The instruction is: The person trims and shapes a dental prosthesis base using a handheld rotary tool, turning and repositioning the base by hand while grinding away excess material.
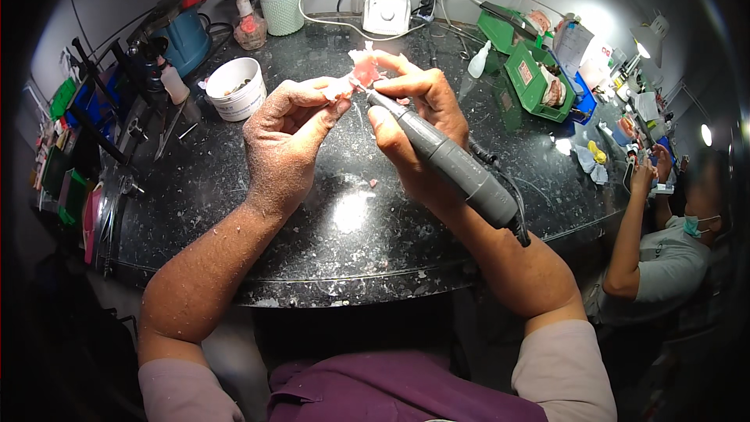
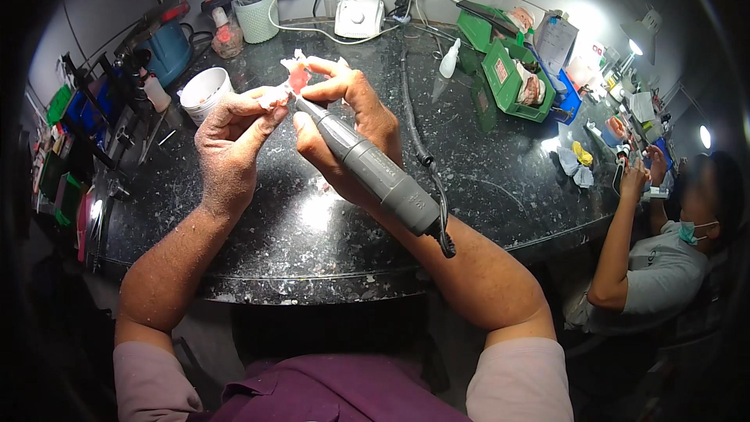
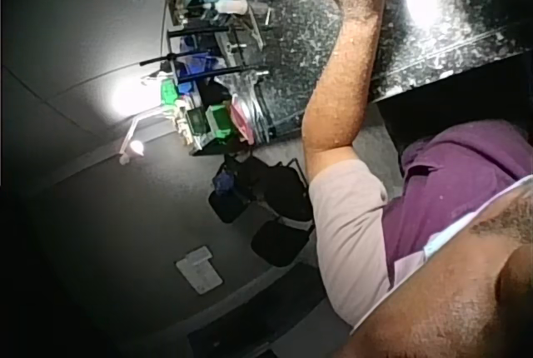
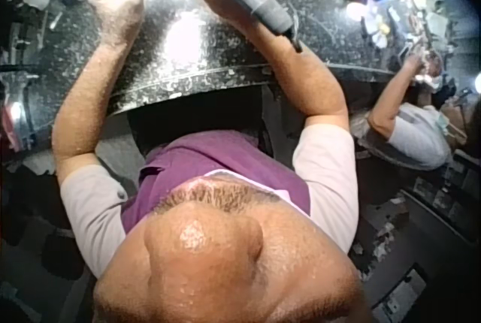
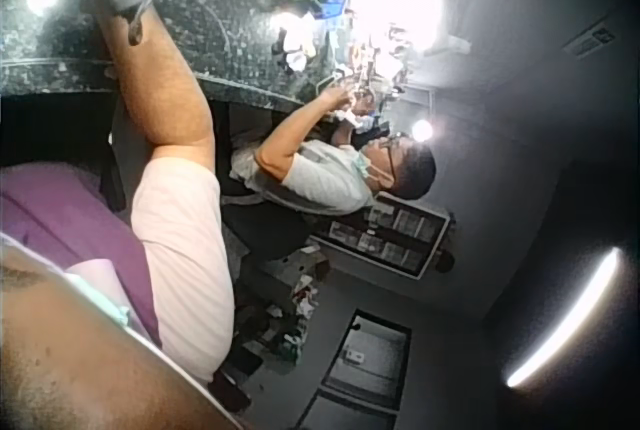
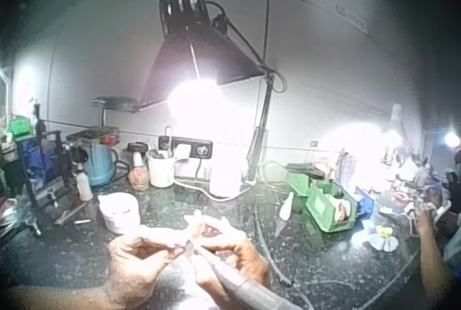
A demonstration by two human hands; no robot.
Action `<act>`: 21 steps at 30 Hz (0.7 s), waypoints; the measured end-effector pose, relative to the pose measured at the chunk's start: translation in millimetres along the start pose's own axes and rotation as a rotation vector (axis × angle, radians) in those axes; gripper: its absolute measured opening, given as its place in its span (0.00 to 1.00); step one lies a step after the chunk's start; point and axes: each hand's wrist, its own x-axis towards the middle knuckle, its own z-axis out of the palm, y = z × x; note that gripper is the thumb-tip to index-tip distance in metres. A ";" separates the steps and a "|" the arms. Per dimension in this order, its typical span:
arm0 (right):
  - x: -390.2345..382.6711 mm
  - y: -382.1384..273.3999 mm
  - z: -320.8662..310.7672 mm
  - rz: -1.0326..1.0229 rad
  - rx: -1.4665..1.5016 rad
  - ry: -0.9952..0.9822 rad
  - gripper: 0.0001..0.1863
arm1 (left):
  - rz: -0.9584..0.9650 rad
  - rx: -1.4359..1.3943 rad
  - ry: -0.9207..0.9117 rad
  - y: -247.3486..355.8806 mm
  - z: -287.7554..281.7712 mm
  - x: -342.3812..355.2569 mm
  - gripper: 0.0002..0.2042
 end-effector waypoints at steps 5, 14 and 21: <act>0.7 1.8 -2.6 -0.050 -0.090 -0.045 0.15 | 0.013 -0.016 -0.003 -1.3 -0.5 -0.1 0.06; -0.1 2.2 0.5 -0.084 -0.110 -0.027 0.17 | 0.002 -0.019 0.008 -1.5 -0.4 -0.5 0.06; 1.1 -2.3 -2.7 -0.121 -0.214 -0.083 0.19 | 0.035 -0.025 -0.002 -0.3 1.8 -0.4 0.06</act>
